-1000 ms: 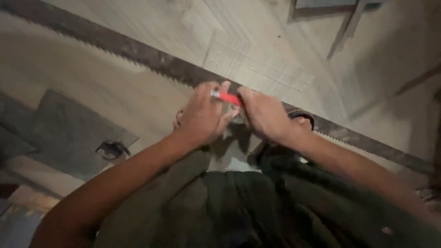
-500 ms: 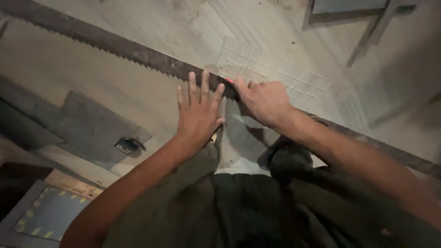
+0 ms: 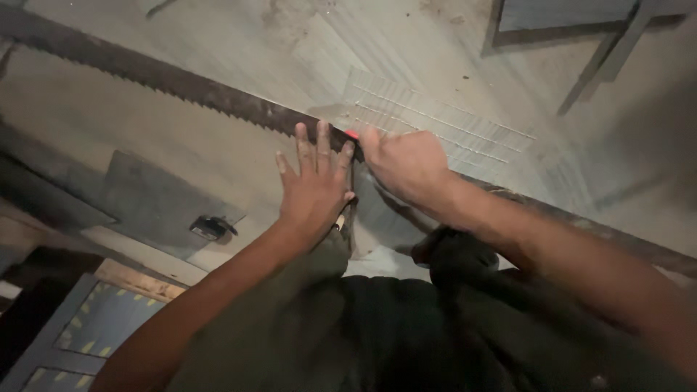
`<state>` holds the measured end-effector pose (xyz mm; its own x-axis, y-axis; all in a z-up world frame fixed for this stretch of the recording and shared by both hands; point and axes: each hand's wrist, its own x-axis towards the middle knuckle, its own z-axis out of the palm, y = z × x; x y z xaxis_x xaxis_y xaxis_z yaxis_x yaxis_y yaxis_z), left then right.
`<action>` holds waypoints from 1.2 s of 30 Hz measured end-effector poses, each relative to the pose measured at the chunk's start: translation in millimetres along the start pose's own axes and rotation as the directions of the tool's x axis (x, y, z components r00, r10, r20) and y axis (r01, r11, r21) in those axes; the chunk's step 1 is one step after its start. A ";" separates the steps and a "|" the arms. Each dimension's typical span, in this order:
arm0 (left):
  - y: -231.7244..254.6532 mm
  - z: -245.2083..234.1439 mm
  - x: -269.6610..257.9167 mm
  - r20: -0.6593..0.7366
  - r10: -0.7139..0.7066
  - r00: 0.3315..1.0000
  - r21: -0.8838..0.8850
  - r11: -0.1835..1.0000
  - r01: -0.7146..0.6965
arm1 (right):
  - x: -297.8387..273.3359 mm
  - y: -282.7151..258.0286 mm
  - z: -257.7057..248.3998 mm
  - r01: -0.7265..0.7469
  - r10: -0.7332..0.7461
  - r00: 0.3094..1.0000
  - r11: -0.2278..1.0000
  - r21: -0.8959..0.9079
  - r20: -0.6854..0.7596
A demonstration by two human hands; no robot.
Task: The person measures a piece of flooring with a tape measure, marks a line with a pencil using a large saw blade as a straightedge, and then scores the surface multiple times with a utility knife.
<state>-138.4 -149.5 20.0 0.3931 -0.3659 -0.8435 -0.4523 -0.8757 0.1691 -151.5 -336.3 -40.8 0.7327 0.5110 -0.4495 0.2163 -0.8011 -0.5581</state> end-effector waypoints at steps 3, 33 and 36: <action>-0.4 1.0 0.0 0.017 0.003 1.000 0.012 1.000 -0.003 | 2.2 -1.7 1.6 -0.012 0.011 0.999 0.999 0.042 0.032; 2.2 16.9 -8.7 -0.146 -0.012 0.989 0.031 0.999 0.017 | -205.3 79.7 -10.0 -0.370 0.382 0.847 0.923 -0.106 0.369; 2.3 10.1 -6.5 -0.181 0.014 0.983 0.032 0.999 -0.008 | -211.2 75.2 -7.3 -0.424 0.414 0.846 0.904 -0.046 0.336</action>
<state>-150.1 -146.0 20.8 0.5256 -0.4290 -0.7347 -0.4805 -0.8623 0.1598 -285.3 -506.7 17.2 0.4922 0.2059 -0.8458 -0.0856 -0.9555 -0.2824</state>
